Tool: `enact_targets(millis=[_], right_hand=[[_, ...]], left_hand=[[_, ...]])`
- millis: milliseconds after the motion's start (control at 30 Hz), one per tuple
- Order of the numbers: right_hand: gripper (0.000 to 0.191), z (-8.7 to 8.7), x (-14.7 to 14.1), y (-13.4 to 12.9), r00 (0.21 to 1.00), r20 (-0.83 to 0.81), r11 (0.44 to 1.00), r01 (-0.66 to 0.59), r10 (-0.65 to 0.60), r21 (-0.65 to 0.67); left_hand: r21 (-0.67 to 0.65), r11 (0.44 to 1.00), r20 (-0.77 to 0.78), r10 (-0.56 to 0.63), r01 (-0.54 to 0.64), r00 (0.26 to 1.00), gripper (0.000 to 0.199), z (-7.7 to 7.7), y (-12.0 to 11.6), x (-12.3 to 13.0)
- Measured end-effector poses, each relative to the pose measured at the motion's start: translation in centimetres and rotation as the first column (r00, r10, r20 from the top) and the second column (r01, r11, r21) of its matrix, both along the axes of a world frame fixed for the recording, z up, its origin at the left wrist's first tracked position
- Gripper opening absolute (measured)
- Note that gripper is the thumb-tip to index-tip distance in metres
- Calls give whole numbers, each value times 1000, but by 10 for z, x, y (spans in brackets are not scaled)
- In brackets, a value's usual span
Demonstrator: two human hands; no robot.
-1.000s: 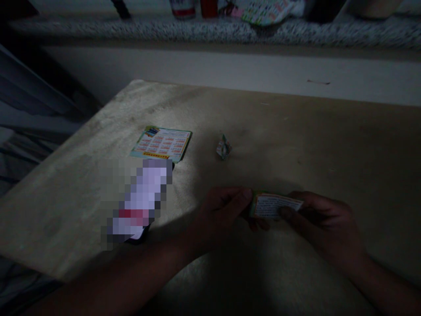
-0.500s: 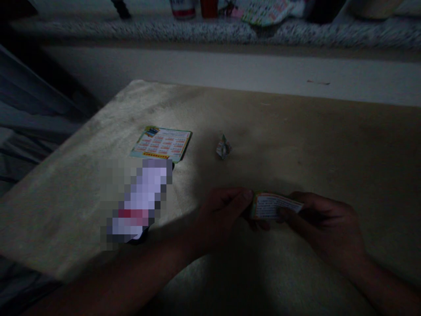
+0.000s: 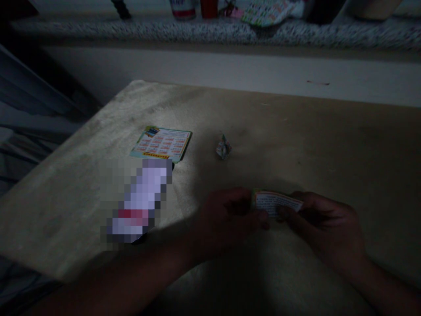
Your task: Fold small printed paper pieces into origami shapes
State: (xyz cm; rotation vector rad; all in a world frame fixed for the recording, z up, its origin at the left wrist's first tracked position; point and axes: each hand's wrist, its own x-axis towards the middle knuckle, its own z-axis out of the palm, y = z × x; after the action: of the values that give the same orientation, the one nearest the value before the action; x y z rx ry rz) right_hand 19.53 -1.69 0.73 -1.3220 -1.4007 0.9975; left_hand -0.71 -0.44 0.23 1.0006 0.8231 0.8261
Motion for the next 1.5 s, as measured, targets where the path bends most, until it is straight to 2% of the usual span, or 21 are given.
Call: enact_targets(millis=[167,467,600,767,900,1000,1100,1167,1367,1500], right_hand=[[14,2,-2,1,999,-40,999,-20,19,-26],[12,-1,-1,1,1000,-25,1000,-16,15,-22],[17,1,-2,1,999,43,1000,-30,29,7],[15,3,-2,0,995,74,997,-63,60,35],[17,0,-3,-2,996,81,999,-32,33,-21],[20,-1,-2,-2,1000,-1,994,-25,25,-107],[14,-2,3,-1,984,-135,975,-143,120,-172],[20,-3,7,0,965,-197,967,-204,172,-154],[22,-5,7,1,955,-128,937,-289,268,-195],[24,-4,3,-1,976,-43,959,-219,215,-178]], left_hand=[[32,999,-89,37,-34,995,21,-2,-2,2],[46,998,-92,43,-39,995,16,1,1,4],[83,995,-198,63,-48,978,24,-2,-1,4],[53,998,-295,44,-30,955,24,1,-2,7],[9,1000,-279,4,-2,960,22,3,1,7],[-19,1000,-229,1,-6,974,23,2,4,5],[-39,998,-158,48,-55,986,32,-1,6,3],[-64,994,-134,77,-87,988,38,-2,8,3],[-78,991,-95,102,-109,990,41,-3,8,3],[-53,991,-198,109,-122,974,43,-1,7,4]])
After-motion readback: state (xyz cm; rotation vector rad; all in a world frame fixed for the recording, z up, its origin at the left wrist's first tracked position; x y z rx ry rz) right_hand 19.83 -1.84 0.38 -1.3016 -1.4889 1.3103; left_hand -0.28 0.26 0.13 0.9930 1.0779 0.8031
